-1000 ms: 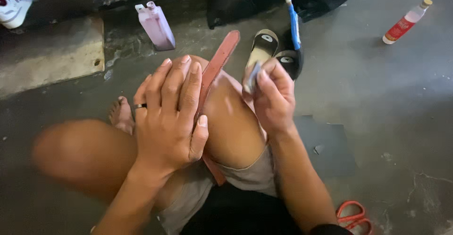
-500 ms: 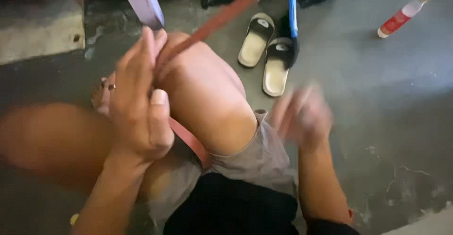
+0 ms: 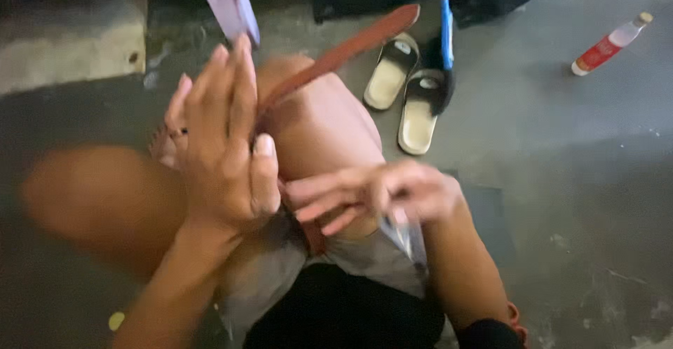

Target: The person sands a long, reddish-brown leather strap using a small piece of sandpaper. They hold the strap with their left hand and rub the sandpaper along its length with their right hand, focusing on smoothing the surface.

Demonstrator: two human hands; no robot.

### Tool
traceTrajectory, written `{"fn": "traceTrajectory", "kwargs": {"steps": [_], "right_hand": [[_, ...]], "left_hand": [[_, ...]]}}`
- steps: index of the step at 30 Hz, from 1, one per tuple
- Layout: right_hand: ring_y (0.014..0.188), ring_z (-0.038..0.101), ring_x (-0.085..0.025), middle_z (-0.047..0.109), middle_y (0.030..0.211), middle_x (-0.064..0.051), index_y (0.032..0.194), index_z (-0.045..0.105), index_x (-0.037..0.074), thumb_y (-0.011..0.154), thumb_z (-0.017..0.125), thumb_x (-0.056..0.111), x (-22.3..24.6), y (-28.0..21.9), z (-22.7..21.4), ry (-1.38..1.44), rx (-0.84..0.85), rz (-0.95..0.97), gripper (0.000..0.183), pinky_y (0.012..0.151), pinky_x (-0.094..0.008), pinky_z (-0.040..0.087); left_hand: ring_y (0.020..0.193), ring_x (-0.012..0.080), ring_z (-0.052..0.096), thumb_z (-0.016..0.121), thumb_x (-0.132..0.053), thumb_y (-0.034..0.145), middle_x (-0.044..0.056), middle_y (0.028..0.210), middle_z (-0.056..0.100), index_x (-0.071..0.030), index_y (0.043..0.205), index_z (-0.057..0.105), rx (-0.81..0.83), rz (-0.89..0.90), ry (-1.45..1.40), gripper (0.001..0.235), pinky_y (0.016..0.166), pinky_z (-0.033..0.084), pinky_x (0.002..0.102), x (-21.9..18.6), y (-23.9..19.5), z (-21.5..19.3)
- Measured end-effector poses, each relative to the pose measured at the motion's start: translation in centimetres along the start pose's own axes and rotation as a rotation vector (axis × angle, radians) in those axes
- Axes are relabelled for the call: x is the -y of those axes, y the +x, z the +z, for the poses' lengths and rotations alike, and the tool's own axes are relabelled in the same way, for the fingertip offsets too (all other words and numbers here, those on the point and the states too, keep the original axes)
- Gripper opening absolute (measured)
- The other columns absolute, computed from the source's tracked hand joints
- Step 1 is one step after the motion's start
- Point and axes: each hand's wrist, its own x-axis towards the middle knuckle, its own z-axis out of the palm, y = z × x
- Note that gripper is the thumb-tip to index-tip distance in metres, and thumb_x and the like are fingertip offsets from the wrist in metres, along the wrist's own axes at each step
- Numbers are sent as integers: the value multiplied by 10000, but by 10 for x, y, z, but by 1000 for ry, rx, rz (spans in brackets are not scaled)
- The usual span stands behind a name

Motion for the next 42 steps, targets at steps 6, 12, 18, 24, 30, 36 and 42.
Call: {"fn": "traceTrajectory", "kwargs": {"steps": [6, 12, 18, 24, 30, 36, 42], "right_hand": [[1298, 633, -288, 684, 1323, -147, 1137, 626, 85, 1016, 651, 151, 13, -24, -117, -69, -1164, -780, 140, 1008, -430, 518], [1375, 539, -480, 491, 1496, -373, 1150, 608, 95, 1066, 522, 203, -4, -27, -69, 310, -786, -270, 162, 994, -577, 571], [1382, 567, -293, 515, 1541, -190, 913, 538, 150, 991, 640, 176, -8, -25, -85, -182, -1230, -658, 131, 1077, -405, 525], [624, 461, -127, 560, 818, -87, 927, 476, 117, 1029, 578, 199, -24, -16, -54, -360, -1192, -537, 166, 520, -240, 339], [912, 439, -135, 477, 1036, -34, 893, 517, 103, 1051, 530, 254, 6, 50, -12, -899, -1096, -375, 219, 859, -271, 375], [925, 481, -150, 566, 983, -32, 908, 554, 122, 1061, 555, 222, 9, 76, -24, -1179, -1029, -180, 183, 861, -303, 375], [1042, 604, -205, 641, 1061, -68, 1017, 626, 70, 1036, 620, 115, 13, 91, -2, -1319, -1091, -328, 49, 905, -305, 472]], "left_hand": [[1522, 349, 477, 283, -307, 1042, 175, 1650, 435, 22, 1594, 356, -28, 66, 83, 646, 1234, 267, 513, -3, 5, 7], [1523, 359, 472, 404, -312, 1000, 188, 1654, 411, 26, 1592, 344, 5, 94, 66, 684, 1240, 269, 531, -7, 2, 7], [1448, 395, 516, 411, -295, 995, 205, 1558, 543, 13, 1551, 433, -57, 131, 58, 636, 1193, 286, 521, -8, 7, 6], [1451, 398, 484, 399, -328, 992, 198, 1560, 535, 8, 1539, 466, -50, 102, 76, 646, 1186, 326, 543, -11, 3, 7], [1372, 423, 560, 223, -439, 1053, 225, 1473, 593, 27, 1434, 594, -171, 110, 201, 707, 1144, 350, 544, -24, -2, 10], [1411, 481, 511, 251, -467, 1050, 239, 1505, 545, 13, 1437, 537, -154, 45, 161, 679, 1183, 290, 607, -25, -17, 17], [1400, 468, 511, 284, -557, 1032, 232, 1458, 591, 38, 1394, 566, -224, 30, 159, 752, 1204, 256, 563, -26, -18, 20]]}}
